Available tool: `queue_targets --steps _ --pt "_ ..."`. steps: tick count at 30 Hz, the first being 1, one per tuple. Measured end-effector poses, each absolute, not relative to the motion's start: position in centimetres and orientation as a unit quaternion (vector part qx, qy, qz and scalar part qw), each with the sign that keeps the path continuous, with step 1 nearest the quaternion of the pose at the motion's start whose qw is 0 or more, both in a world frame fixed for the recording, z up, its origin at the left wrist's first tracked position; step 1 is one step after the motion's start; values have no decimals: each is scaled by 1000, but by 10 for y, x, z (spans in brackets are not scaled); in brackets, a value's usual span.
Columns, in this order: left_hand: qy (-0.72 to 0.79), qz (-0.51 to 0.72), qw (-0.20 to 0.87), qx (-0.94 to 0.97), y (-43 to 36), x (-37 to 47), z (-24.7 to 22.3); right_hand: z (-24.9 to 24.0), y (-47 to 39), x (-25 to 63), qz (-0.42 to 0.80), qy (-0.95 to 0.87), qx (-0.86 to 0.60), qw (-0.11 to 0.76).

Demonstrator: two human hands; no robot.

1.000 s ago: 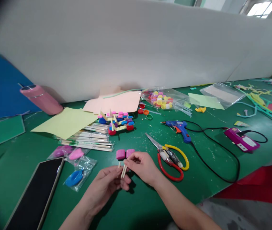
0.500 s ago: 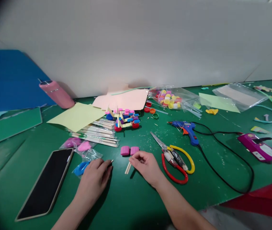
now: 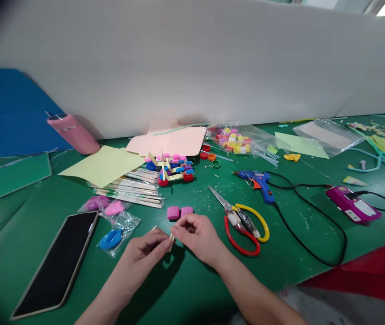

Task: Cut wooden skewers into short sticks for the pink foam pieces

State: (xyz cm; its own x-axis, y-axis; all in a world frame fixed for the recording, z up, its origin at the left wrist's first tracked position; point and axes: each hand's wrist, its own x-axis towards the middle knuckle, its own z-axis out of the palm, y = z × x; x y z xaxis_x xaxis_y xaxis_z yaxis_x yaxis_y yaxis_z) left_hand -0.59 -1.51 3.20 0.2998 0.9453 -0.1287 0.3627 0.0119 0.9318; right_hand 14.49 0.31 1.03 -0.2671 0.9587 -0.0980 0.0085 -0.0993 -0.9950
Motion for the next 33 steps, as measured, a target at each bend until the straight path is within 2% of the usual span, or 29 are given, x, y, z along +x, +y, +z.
queue_targets --steps 8,17,23,33 --pt "514 348 630 466 -8 1 23 12 8 149 576 -542 -453 411" --pt "487 379 670 412 -7 3 8 3 5 147 593 -524 -460 403" --pt "469 345 744 328 -6 2 8 6 5 143 603 -505 -472 397" --pt "477 347 736 333 -5 2 8 6 3 141 611 -485 -475 407"
